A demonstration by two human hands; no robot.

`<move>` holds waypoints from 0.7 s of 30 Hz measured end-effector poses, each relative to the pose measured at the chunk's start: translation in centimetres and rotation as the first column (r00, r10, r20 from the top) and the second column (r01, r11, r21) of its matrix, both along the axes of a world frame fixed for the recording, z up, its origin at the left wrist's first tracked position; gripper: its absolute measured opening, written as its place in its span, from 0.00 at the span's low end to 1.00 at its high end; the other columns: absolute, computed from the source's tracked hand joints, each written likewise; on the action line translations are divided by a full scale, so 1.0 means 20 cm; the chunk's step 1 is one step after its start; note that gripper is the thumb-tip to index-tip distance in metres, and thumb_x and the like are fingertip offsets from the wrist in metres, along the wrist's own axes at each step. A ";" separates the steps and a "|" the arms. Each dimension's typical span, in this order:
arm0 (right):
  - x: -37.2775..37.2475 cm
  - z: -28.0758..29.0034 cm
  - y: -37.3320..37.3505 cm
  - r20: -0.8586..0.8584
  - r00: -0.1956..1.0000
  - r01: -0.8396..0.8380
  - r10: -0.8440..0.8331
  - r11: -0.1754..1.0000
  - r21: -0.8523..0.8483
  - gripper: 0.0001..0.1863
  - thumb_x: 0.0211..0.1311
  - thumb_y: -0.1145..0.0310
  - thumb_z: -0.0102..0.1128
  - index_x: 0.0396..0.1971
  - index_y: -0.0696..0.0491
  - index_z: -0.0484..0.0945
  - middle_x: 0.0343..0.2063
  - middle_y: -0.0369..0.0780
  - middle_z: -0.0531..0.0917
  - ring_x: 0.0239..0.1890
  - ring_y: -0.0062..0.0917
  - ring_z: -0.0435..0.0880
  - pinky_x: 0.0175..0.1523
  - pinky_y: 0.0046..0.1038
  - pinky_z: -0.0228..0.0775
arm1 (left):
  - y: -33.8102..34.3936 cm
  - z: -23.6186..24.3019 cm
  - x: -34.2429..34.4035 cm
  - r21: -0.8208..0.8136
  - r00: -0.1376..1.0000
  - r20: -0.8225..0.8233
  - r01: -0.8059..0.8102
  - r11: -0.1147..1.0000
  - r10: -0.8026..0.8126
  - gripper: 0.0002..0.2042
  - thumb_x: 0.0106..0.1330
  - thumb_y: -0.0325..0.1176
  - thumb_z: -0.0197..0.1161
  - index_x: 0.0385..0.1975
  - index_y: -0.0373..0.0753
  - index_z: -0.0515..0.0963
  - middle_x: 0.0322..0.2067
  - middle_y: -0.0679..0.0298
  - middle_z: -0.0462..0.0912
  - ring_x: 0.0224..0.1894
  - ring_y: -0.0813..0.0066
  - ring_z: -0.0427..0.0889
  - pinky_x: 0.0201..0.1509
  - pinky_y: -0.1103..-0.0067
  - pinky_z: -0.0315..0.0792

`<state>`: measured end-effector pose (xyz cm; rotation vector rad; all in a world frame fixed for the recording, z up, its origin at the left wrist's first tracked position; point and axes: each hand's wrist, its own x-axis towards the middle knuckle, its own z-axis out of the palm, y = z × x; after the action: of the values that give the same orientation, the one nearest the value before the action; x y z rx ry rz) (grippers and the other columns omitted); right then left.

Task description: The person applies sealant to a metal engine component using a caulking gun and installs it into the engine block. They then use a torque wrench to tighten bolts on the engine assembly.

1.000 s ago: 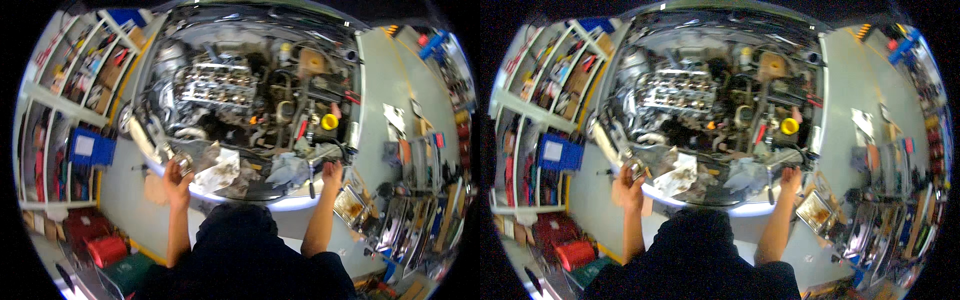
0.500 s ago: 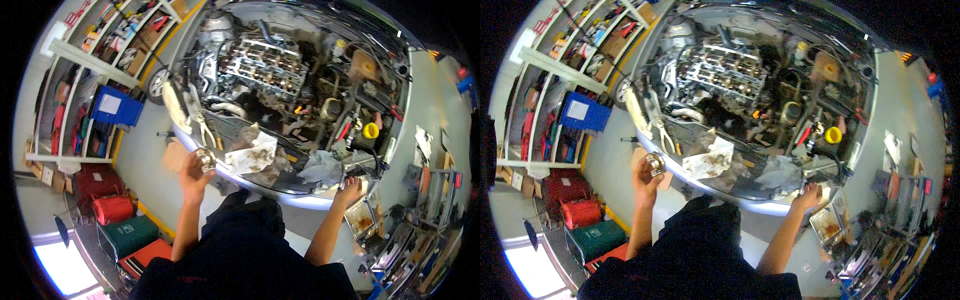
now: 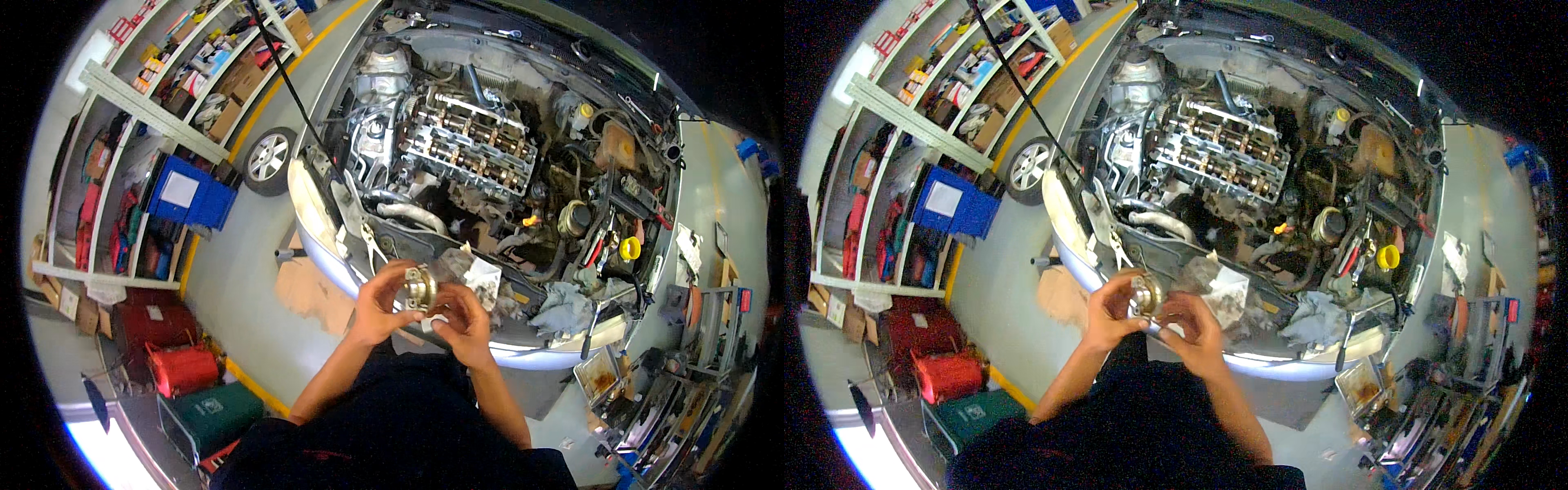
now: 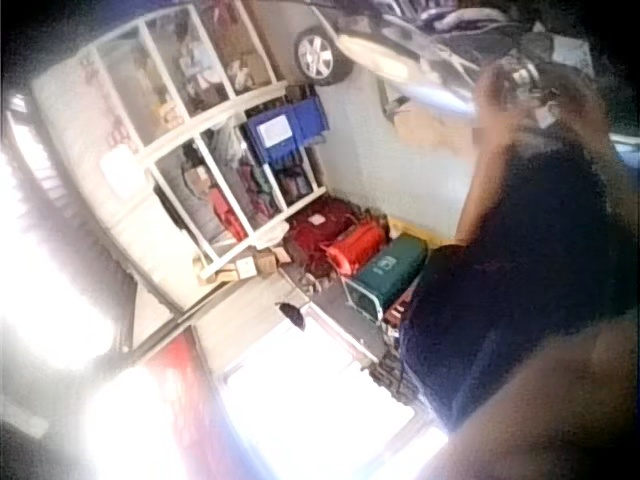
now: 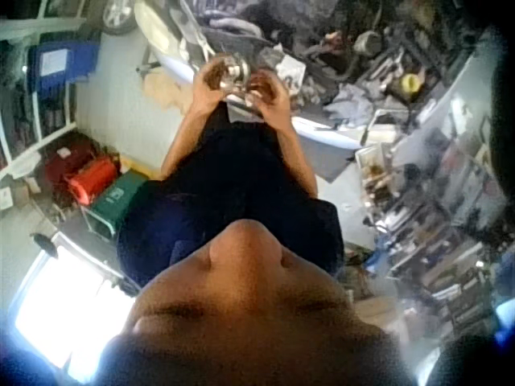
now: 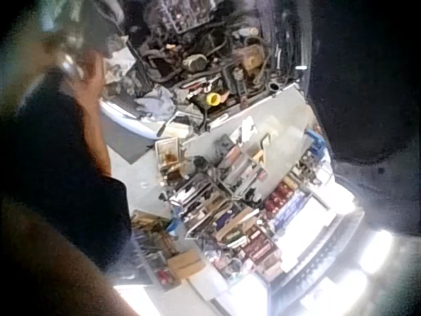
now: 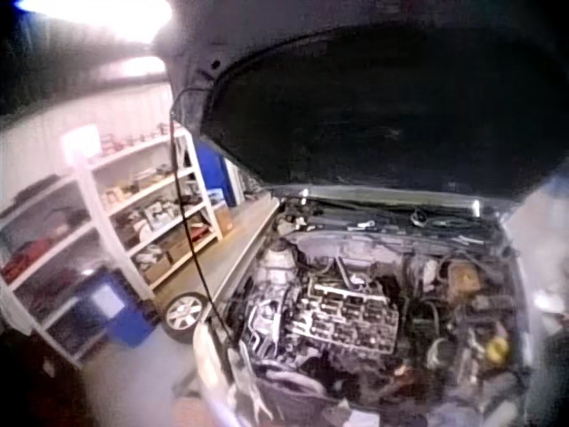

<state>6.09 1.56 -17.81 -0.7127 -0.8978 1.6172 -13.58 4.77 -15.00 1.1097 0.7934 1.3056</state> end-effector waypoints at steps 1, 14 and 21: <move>-0.10 0.06 0.04 0.023 0.999 0.044 -0.044 0.999 -0.004 0.35 0.63 0.84 0.70 0.68 0.64 0.67 0.56 0.44 0.81 0.58 0.30 0.83 0.65 0.35 0.76 | 0.08 -0.06 -0.06 0.040 0.996 0.013 0.083 0.996 -0.084 0.37 0.50 0.20 0.84 0.63 0.30 0.76 0.64 0.53 0.74 0.66 0.62 0.76 0.73 0.66 0.68; -0.68 -0.03 0.45 0.220 0.902 0.409 -0.372 0.899 -0.158 0.30 0.59 0.85 0.70 0.63 0.62 0.73 0.55 0.41 0.82 0.57 0.26 0.83 0.63 0.31 0.77 | 0.79 -0.19 -0.46 -0.045 0.875 0.005 0.483 0.874 -0.484 0.35 0.53 0.28 0.84 0.63 0.30 0.77 0.64 0.52 0.75 0.68 0.60 0.74 0.74 0.66 0.67; -0.58 -0.27 0.78 0.388 0.837 0.461 -0.386 0.879 -0.120 0.22 0.64 0.88 0.64 0.58 0.59 0.78 0.47 0.39 0.85 0.51 0.24 0.85 0.60 0.28 0.78 | 0.90 -0.40 -0.55 -0.155 0.949 0.143 0.301 0.941 -0.280 0.37 0.51 0.23 0.84 0.64 0.32 0.75 0.65 0.53 0.74 0.69 0.61 0.74 0.74 0.64 0.66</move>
<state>-5.50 17.12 -23.21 -1.2905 -0.7515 1.2049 -24.57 22.80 -23.03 0.9578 0.6159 1.0219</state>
